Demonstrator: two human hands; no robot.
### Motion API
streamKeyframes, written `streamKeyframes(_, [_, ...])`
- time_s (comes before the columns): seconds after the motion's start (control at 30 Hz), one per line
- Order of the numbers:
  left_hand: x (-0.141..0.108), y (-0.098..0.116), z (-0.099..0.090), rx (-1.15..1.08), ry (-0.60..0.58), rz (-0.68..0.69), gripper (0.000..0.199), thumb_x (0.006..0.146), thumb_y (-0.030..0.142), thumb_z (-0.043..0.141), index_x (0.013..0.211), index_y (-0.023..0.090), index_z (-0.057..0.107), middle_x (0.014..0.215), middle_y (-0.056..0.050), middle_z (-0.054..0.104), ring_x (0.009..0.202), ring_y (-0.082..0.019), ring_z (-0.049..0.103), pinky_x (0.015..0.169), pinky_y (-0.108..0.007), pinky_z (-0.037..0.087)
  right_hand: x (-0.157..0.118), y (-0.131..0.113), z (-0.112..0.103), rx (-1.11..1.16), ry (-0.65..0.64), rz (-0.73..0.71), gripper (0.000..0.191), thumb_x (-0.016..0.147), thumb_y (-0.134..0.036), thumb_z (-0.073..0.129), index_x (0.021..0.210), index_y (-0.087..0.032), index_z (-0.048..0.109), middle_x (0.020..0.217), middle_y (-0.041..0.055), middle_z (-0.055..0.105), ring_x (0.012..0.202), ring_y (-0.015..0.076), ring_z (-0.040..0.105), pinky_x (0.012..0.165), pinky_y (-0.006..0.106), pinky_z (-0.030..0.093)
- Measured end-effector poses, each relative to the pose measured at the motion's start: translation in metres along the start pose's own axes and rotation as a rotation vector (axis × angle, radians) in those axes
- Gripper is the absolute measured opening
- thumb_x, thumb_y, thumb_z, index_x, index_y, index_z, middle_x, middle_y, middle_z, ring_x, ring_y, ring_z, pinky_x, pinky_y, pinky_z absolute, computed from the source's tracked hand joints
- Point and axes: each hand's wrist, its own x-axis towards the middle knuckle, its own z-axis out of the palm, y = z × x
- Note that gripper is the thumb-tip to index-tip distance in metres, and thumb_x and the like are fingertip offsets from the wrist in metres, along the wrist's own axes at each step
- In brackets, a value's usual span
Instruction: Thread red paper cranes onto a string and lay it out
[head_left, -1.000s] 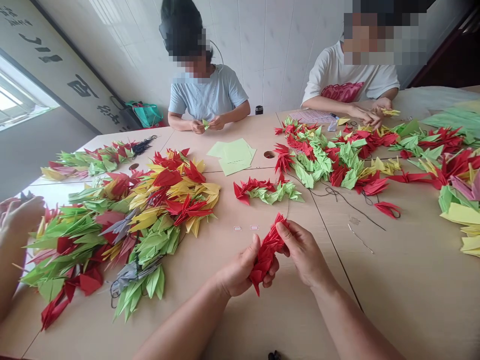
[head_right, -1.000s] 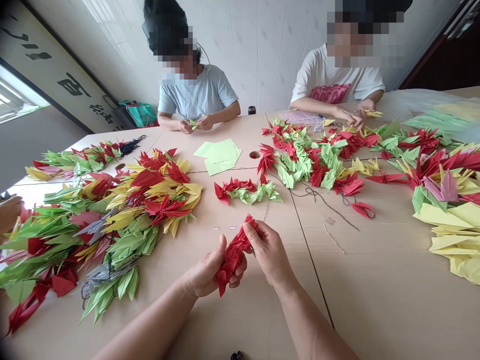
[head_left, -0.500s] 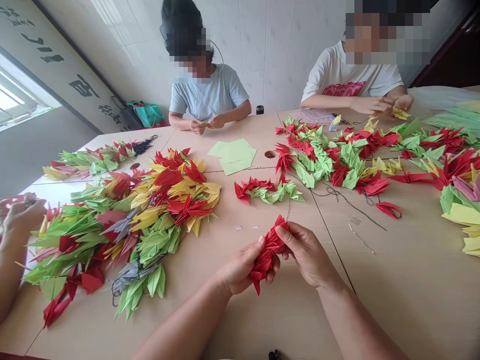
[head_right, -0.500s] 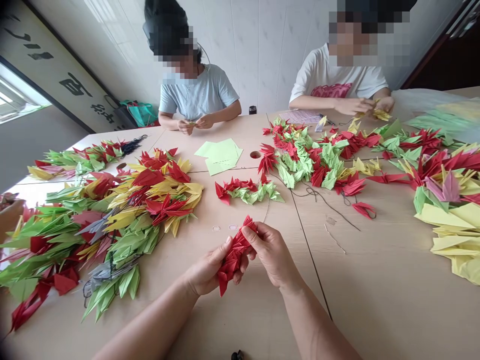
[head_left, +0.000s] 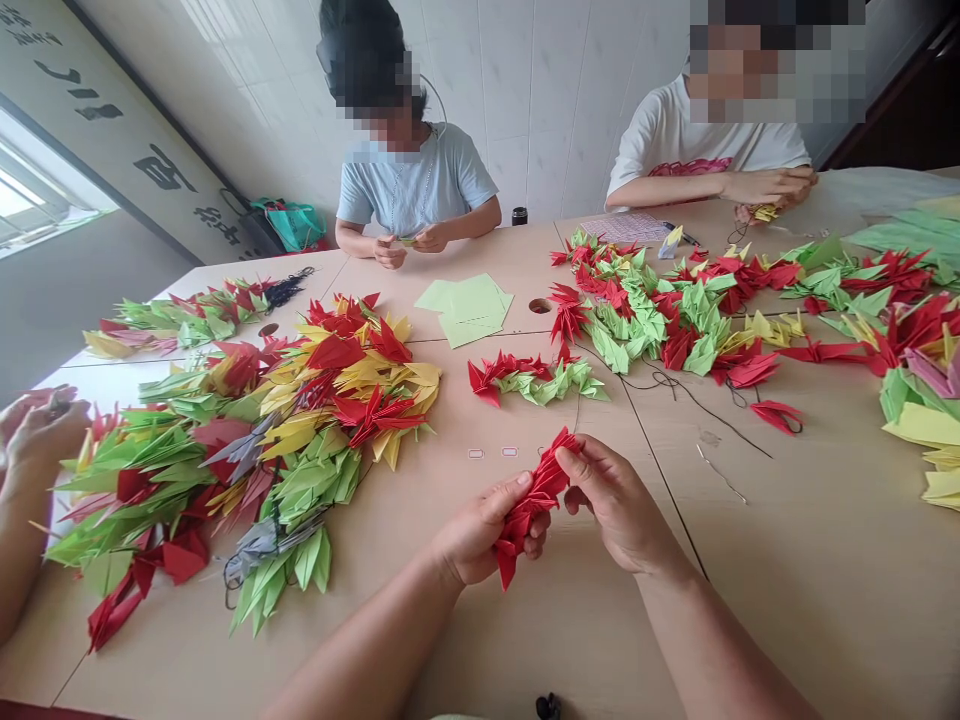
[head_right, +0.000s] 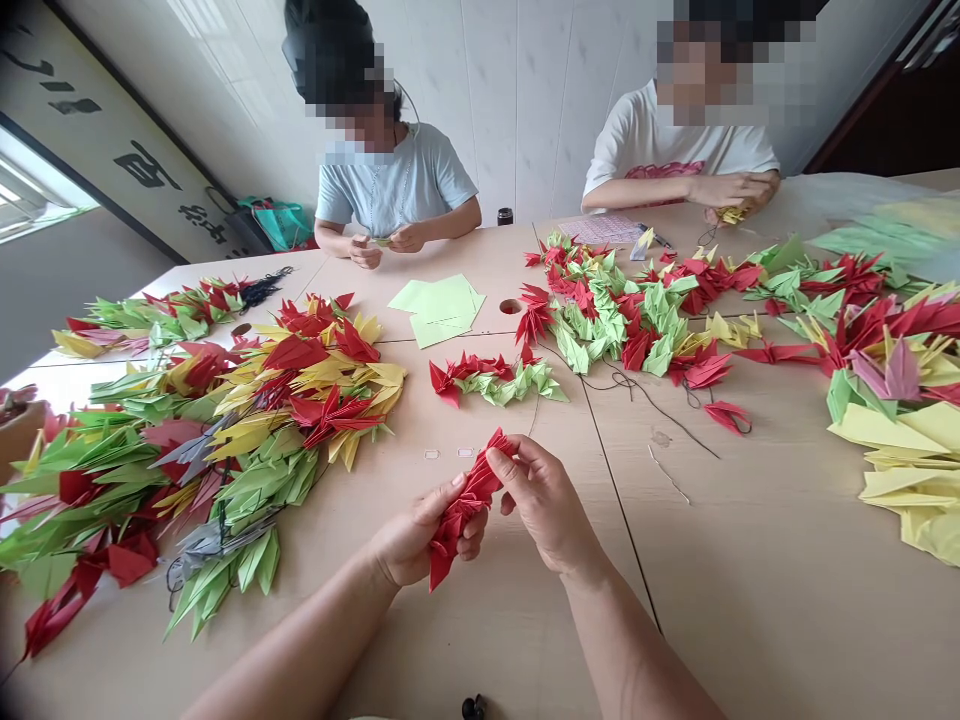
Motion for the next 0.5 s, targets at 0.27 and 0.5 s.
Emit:
streamKeyframes(0.27, [-0.0001,0.0005,-0.0009,0.016,0.015,0.031,0.043,0.079,0.056,0.056,0.083,0.014,0.055,0.058,0.002,0.049,0.048,-0.007,0.041,0.048,-0.019,0.036,0.0013,-0.004,-0.0036,0.005,0.06,0.043,0.031,0.079,-0.048,0.062,0.072,-0.019,0.059,0.069,0.0012,0.052,0.063,0.0124,0.044,0.048,0.02,0.039])
streamKeyframes(0.5, [-0.0006,0.0026,-0.0002,0.02,0.047,0.019,0.044,0.077,0.058,0.058,0.084,0.014,0.055,0.057,0.003,0.047,0.048,-0.007,0.04,0.048,-0.019,0.035,-0.0001,-0.0032,-0.0058,-0.067,0.068,0.001,0.034,0.081,-0.05,0.061,0.098,-0.02,0.064,0.075,0.0028,0.059,0.068,0.0146,0.052,0.05,0.022,0.044])
